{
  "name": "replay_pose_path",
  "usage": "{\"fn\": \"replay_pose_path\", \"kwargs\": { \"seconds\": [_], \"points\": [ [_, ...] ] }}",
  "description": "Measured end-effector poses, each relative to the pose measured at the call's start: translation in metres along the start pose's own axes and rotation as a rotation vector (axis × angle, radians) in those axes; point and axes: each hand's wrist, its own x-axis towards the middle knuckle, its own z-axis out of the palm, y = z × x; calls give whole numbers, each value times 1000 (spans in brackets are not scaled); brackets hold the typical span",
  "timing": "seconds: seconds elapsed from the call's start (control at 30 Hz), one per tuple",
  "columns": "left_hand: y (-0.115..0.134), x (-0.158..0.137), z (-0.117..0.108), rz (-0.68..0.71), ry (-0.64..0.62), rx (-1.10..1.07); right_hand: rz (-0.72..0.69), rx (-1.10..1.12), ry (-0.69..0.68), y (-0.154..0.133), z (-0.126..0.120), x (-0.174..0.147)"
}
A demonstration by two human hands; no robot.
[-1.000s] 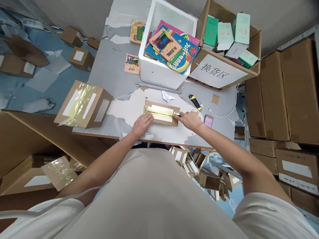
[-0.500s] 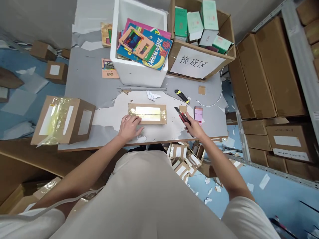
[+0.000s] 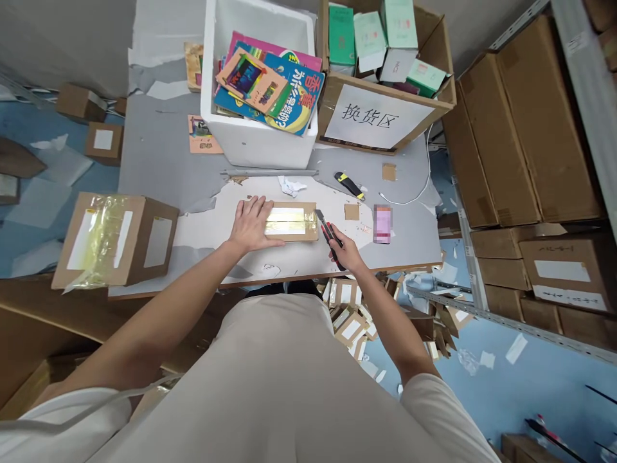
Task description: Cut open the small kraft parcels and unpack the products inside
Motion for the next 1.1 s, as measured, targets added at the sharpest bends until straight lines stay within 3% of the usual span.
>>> {"fn": "replay_pose_path", "kwargs": {
  "seconds": [0.13, 0.37, 0.67, 0.77, 0.87, 1.1],
  "points": [
    [0, -2, 1, 1, 26, -19, 16, 30, 54, 1, -1, 0],
    [0, -2, 2, -2, 44, -39, 1, 26, -53, 2, -4, 7],
    [2, 0, 3, -26, 49, -58, -96, -514, -177, -36, -30, 8],
    [3, 0, 2, -11, 25, -38, -100, -744, -209, -52, -25, 2],
    [3, 0, 2, -26, 10, -6, -131, -956, -153, -62, -14, -7],
    [4, 0, 2, -15, 35, -25, -61, -887, -146, -60, -8, -24]
  ]
}}
